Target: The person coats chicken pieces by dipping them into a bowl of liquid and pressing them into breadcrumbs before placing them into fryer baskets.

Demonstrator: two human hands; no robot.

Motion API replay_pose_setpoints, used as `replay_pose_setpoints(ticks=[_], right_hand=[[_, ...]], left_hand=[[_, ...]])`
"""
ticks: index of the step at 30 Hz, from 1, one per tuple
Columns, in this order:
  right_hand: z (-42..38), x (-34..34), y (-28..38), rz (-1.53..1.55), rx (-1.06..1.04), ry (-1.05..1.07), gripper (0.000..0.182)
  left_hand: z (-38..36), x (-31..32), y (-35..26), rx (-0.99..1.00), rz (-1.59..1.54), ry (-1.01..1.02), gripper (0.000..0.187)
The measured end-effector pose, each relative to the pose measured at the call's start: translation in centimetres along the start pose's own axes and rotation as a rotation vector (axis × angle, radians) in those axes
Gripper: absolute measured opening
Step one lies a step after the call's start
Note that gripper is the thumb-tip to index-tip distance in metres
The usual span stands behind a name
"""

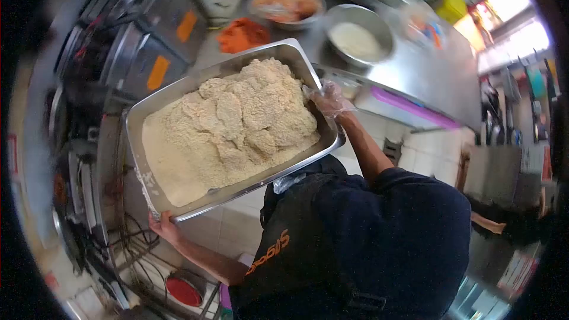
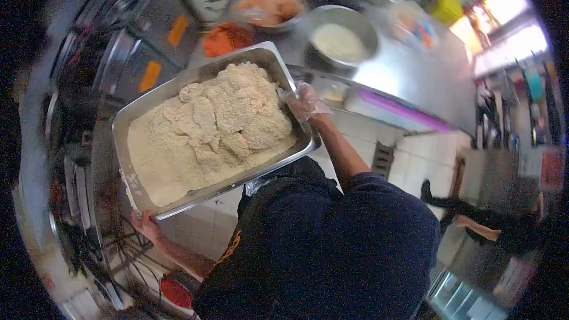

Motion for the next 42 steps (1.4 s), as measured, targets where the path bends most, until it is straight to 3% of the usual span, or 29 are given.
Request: replay_pose_setpoints(ticks=[1,2,3,5,7,11,12,13,15,17,18,20,21,23,25,27,28,31,33,34,35,37,38,39,42], right_hand=[[-6.6,-8.0,6.9,0.077,0.01,0.07,0.015],[-5.2,-4.9,7.6,-0.265,0.121,0.054,0.02],[-4.6,-3.3,8.3,-0.615,0.188,0.043,0.027],[-3.4,-4.3,8.3,-0.895,-0.051,0.055,0.022],[-4.2,-2.3,11.4,-0.778,0.344,0.072,0.025],[-3.9,-3.6,12.6,-0.937,0.076,0.152,0.024],[-4.5,-3.8,13.2,-0.825,0.183,0.174,0.024],[-5.3,-3.9,14.0,-0.83,0.158,0.175,0.024],[-8.1,-1.2,17.7,-0.9,0.065,0.021,0.023],[-5.7,-9.7,9.8,-0.832,-0.065,0.016,0.025],[-5.1,-11.9,7.7,-0.824,-0.086,0.028,0.025],[-4.3,-14.6,4.8,-0.546,0.221,0.081,0.031],[-5.1,-13.1,5.6,-0.554,0.211,0.107,0.031],[-10.4,-8.8,11.0,-1.267,-0.318,-0.02,0.035],[-11.1,-8.3,11.6,-1.187,-0.101,-0.22,0.037],[-11.9,-7.8,11.8,-1.156,-0.051,-0.321,0.036],[-12.2,-8.3,11.4,-1.161,-0.056,-0.32,0.036],[-9.2,-12.2,9.0,-0.931,-0.446,-0.067,0.026],[-9.6,-10.1,10.6,-0.817,-0.19,-0.065,0.02],[-8.3,-11.1,10.8,-1.175,-0.305,-0.133,0.02],[-6.1,-13.6,9.7,-1.167,-0.314,-0.135,0.02],[-4.6,-15.3,5.5,-2.232,-1.343,0.267,0.014],[-9.1,-10.0,9.3,-2.034,-1.498,0.295,0.009],[-9.0,-11.0,8.8,-2.023,-1.51,0.273,0.009],[-1.6,-8.2,10.2,-1.95,-1.062,0.243,0.016]], left_hand=[[-14.6,1.0,-5.7,0.044,0.034,-0.04,0.048],[-13.2,0.4,-5.7,0.0,0.043,-0.077,0.046],[-11.8,-1.9,-1.4,-0.003,0.204,-0.252,0.041],[-13.7,-1.4,-3.3,-0.043,0.116,-0.257,0.036],[-16.4,-0.8,-7.3,-0.06,0.161,-0.242,0.033],[-18.0,-0.7,-6.5,-0.129,0.101,-0.109,0.025],[-18.5,-0.3,-6.9,-0.135,0.085,-0.108,0.025],[-18.8,0.2,-7.2,-0.139,0.035,-0.111,0.026],[-18.2,0.6,-6.5,-0.091,-0.044,-0.138,0.026],[-17.4,-0.3,-3.1,-0.047,0.044,-0.158,0.03],[-17.0,0.1,-4.3,-0.093,-0.006,-0.009,0.037],[-16.1,-0.3,-3.5,-0.092,-0.004,-0.024,0.036],[-15.1,0.0,-2.8,-0.098,0.017,-0.018,0.035],[-13.2,0.9,-1.2,-0.057,0.033,-0.022,0.032],[-12.7,1.2,-2.0,-0.003,0.052,-0.036,0.028],[-12.9,2.2,-3.9,-0.011,-0.085,0.177,0.024],[-12.8,2.0,-3.0,-0.013,-0.092,0.175,0.024],[-12.4,2.6,-1.9,0.095,-0.029,0.235,0.025],[-13.7,2.2,-1.2,0.0,-0.173,0.148,0.024],[-14.3,1.7,-0.4,-0.024,-0.111,0.284,0.036],[-14.9,1.2,0.0,-0.013,-0.113,0.282,0.036],[-16.2,0.8,-0.6,0.214,-0.088,0.287,0.021],[-16.8,0.7,-1.3,0.228,-0.082,0.293,0.021],[-18.0,0.2,-1.9,0.194,-0.099,0.309,0.021],[-20.3,-1.1,-2.2,0.199,-0.114,0.327,0.02]])
Point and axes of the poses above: each hand's wrist, its own z-axis towards the middle knuckle, its own x-axis out of the palm, y = z × x, the point moved 5 cm from there along z, towards the middle knuckle, and after that the axes turned 9 degrees about z, right-handed, at the moved point
